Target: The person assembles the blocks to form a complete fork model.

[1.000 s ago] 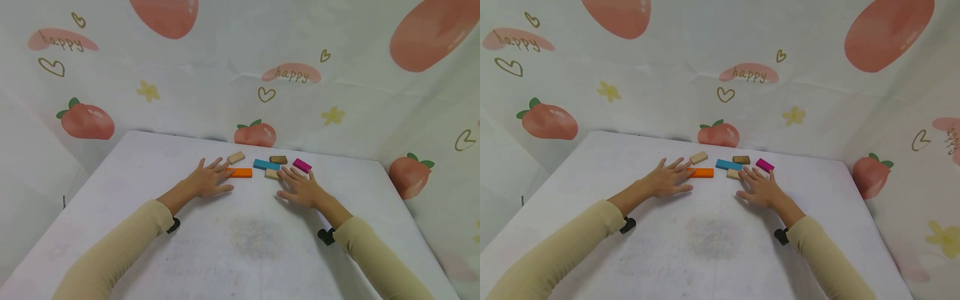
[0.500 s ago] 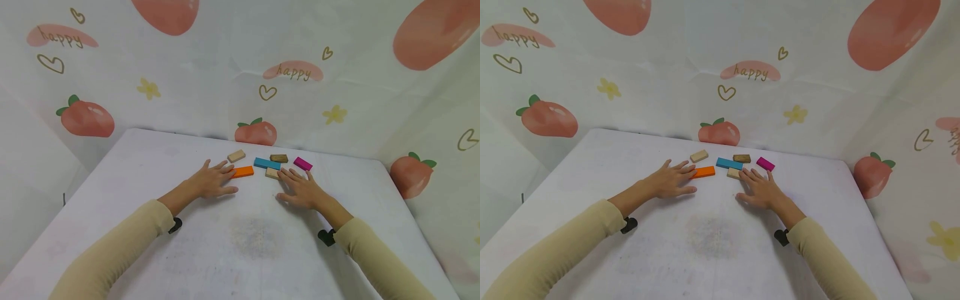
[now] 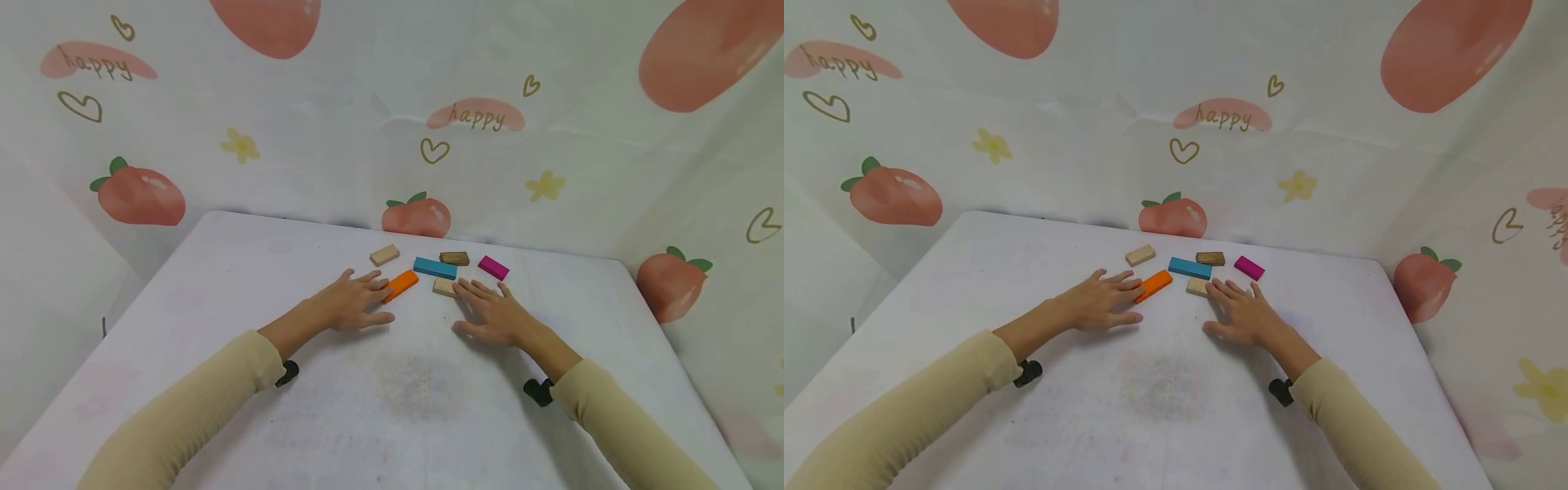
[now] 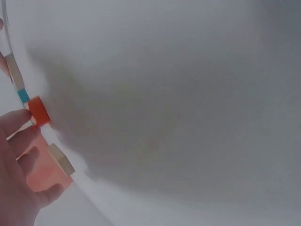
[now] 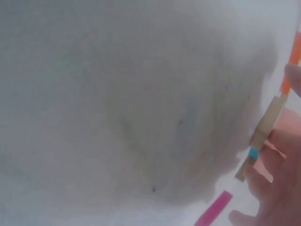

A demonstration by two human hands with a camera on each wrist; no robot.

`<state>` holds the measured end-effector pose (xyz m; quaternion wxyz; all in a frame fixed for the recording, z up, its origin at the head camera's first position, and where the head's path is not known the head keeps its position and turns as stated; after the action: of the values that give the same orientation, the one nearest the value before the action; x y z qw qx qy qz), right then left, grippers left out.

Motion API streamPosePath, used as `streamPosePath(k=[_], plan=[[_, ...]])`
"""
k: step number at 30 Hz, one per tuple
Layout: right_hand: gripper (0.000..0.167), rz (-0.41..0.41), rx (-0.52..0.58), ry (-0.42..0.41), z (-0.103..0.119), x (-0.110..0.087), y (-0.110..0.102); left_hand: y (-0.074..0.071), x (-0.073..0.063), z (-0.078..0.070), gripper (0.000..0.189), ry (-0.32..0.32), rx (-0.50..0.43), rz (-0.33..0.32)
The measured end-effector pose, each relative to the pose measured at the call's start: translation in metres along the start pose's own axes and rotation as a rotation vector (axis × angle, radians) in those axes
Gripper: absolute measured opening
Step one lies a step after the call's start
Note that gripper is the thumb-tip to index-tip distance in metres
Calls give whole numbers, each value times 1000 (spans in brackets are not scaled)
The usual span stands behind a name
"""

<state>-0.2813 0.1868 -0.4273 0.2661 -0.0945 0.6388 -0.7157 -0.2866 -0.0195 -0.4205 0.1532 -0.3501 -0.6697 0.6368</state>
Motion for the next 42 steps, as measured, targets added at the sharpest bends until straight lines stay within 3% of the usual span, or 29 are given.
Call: streamPosePath(k=[13,23,34,42], plan=[[83,4,23,-30,5,-5,0,0,0,-17,66,96,-6,-7],[83,-4,13,-39,4,-7,-2,1,3,-21,64,112,6,-12],[83,-24,39,-89,8,-11,-2,2,11,-12,66,76,-9,7],[72,-55,39,-151,20,-18,-7,5,13,-22,67,120,-14,3]])
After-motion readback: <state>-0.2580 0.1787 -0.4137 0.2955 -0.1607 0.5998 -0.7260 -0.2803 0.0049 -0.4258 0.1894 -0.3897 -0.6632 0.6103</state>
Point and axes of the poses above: each hand's wrist, its own x-axis towards the middle knuckle, its own y-axis out of the palm, z = x × y, the point moved 10 cm from there along x, towards the middle knuckle, and after that the axes turned 3 degrees about z, right-handed, at the moved point
